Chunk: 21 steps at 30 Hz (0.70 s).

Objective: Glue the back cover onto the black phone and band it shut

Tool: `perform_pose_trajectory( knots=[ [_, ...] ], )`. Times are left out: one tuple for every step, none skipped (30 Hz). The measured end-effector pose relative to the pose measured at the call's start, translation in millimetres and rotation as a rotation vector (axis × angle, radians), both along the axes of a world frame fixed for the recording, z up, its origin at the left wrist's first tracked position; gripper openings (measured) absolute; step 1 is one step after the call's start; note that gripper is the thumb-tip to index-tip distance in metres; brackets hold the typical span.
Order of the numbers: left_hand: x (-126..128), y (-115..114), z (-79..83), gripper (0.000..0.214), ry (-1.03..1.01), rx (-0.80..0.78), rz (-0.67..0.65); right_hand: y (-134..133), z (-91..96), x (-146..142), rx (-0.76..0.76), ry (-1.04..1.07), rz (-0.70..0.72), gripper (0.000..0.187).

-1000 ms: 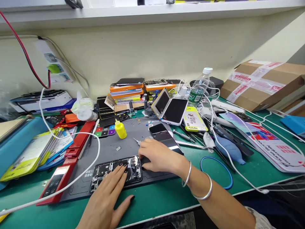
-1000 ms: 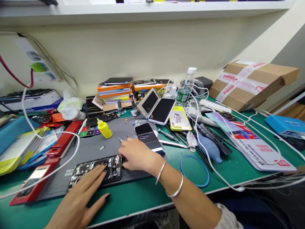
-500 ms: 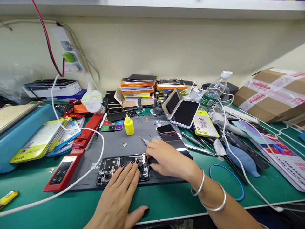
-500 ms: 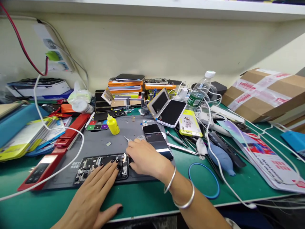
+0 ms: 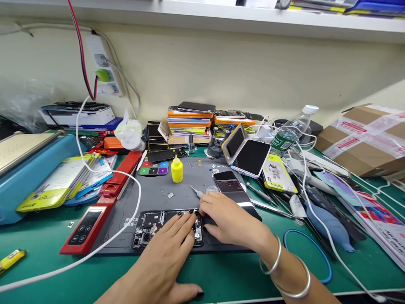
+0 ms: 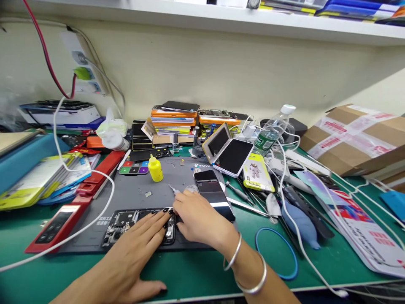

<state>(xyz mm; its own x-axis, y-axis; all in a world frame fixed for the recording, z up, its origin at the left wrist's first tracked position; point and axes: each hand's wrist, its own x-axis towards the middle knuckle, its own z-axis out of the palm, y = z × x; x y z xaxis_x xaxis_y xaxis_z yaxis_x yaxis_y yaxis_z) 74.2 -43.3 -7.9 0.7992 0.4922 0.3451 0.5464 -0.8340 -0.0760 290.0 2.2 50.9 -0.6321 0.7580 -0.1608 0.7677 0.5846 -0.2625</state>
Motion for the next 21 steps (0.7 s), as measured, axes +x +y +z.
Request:
perform_pose_trajectory(
  knots=[
    [0,0,-1.6,0.087,-0.008,-0.005,-0.005,0,0.0,0,-0.002,0.005,-0.003,0.006],
    [1,0,-4.2,0.092,-0.013,0.002,-0.006,0,-0.1,-1,-0.005,0.011,-0.009,0.005],
    [1,-1,-7.4,0.096,-0.011,0.014,-0.004,0,-0.4,-1,-0.006,0.018,-0.017,0.005],
    [2,-2,-10.8,0.100,-0.002,0.024,0.001,0,-0.9,-1,-0.007,0.026,-0.022,0.005],
    [2,-3,-13.7,0.102,0.010,0.026,0.012,1,-1.5,-1,-0.006,0.034,-0.024,0.005],
    [2,-4,-15.9,0.103,0.019,0.018,0.026,1,-2.2,-1,-0.002,0.040,-0.021,0.005],
    [2,-5,-16.9,0.103,0.028,0.003,0.034,1,-3.0,-1,0.006,0.046,-0.017,0.005],
    [3,-5,-16.7,0.102,0.040,-0.010,0.033,2,-3.7,-1,0.016,0.054,-0.018,0.005],
    [4,-6,-15.4,0.099,0.050,-0.014,0.023,2,-4.5,-1,0.021,0.062,-0.020,0.006],
    [5,-6,-13.4,0.096,0.055,-0.007,0.005,2,-5.2,0,0.022,0.073,-0.020,0.007],
    [7,-6,-11.1,0.092,0.054,0.002,-0.009,2,-6.0,1,0.023,0.087,-0.018,0.009],
    [9,-6,-8.9,0.089,0.040,0.006,-0.018,3,-6.9,2,0.026,0.108,-0.012,0.011],
    [11,-6,-7.5,0.086,0.017,0.003,-0.018,4,-7.9,3,0.033,0.133,-0.003,0.013],
    [14,-6,-6.9,0.084,-0.013,-0.007,-0.011,5,-8.9,4,0.044,0.158,0.010,0.015],
    [17,-7,-7.5,0.084,-0.046,-0.021,0.000,7,-9.9,5,0.061,0.180,0.019,0.017],
    [19,-8,-9.2,0.085,-0.078,-0.035,0.008,8,-10.8,5,0.085,0.196,0.017,0.018],
    [22,-10,-11.9,0.084,-0.108,-0.042,0.013,9,-11.5,4,0.114,0.209,0.004,0.019],
    [25,-14,-15.2,0.079,-0.141,-0.036,0.010,10,-12.1,2,0.150,0.220,-0.019,0.020],
    [27,-20,-18.7,0.069,-0.177,-0.024,0.006,9,-12.6,-1,0.189,0.231,-0.045,0.020],
    [29,-28,-22.2,0.058,-0.218,-0.016,0.000,8,-13.1,-6,0.223,0.251,-0.063,0.021],
    [29,-39,-25.2,0.047,-0.264,-0.007,-0.004,6,-13.9,-11,0.241,0.274,-0.065,0.021]
  ],
)
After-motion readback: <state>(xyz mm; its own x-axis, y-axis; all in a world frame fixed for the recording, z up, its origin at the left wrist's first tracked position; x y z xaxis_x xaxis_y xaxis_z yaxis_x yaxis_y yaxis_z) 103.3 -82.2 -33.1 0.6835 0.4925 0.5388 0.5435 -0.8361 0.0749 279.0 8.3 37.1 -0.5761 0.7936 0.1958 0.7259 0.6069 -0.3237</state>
